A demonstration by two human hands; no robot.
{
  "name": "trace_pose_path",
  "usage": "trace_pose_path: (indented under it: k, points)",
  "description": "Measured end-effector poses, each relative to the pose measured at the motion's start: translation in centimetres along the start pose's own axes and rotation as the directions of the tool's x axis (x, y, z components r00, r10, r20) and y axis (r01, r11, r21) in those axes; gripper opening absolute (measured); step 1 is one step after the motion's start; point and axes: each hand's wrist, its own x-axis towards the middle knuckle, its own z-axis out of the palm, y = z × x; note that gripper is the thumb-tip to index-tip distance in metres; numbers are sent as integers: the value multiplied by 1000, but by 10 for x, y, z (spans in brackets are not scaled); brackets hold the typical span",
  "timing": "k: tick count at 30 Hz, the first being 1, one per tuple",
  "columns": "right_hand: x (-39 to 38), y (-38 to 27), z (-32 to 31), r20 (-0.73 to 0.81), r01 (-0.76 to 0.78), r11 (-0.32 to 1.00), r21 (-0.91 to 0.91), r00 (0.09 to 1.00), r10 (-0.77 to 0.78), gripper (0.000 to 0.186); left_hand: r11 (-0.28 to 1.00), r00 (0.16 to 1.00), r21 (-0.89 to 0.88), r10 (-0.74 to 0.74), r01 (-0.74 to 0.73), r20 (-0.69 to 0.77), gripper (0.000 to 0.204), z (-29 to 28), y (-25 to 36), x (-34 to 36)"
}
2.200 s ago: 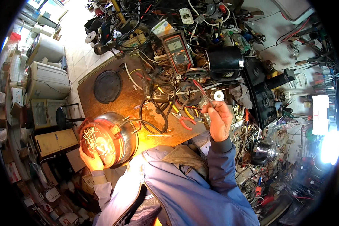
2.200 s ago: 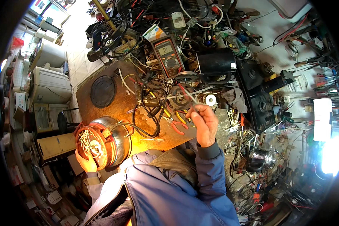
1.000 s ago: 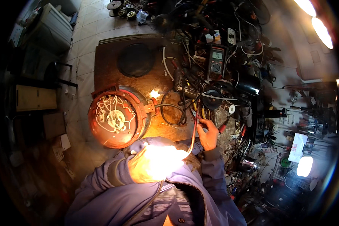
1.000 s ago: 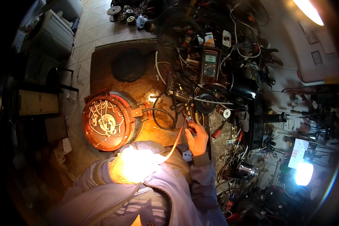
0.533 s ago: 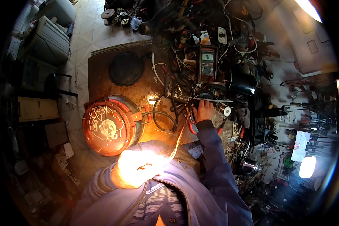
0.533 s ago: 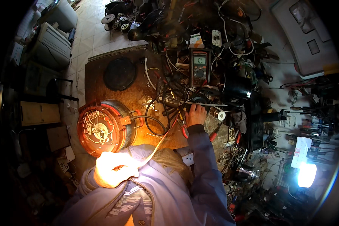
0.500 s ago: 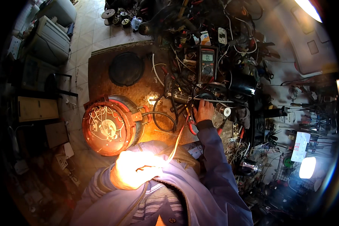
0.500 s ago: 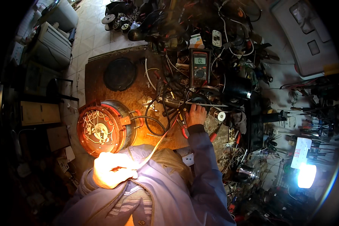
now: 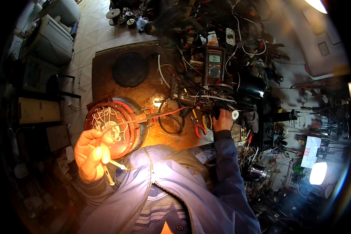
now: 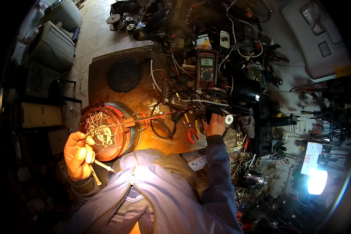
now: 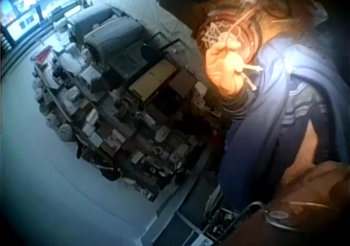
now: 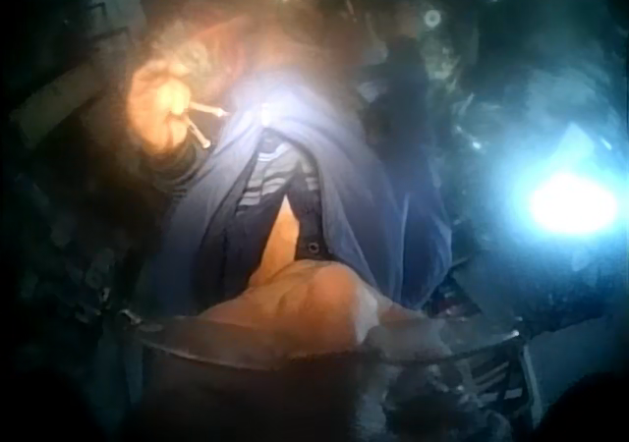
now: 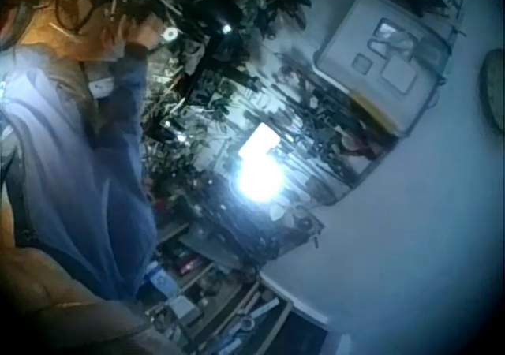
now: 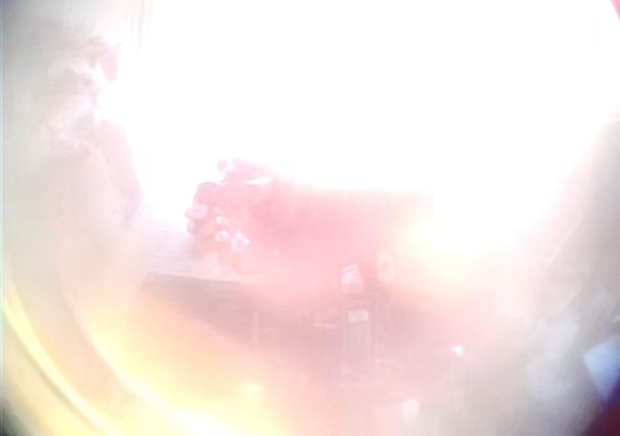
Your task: The person works on a circular electronic component, likely a motor stator, using a soldering iron and pliers. They remove a cover, solder wires to the internal windings, and retrieve small parts from a plastic bag to continue the repair.
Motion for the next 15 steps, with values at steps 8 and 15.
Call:
trace_pose_path:
  k: [8, 15]
  points:
    - [-2, -73, -37, -15, -27, 1000, 0, 1000, 27, 45, 952, 961, 161, -271, 260, 50, 36, -41, -2, -34]
    - [-44, -272, -172, 253, -17, 367, 930, 755, -605, 37, 968, 906, 148, -243, 204, 346, 45, -19, -4, -23]
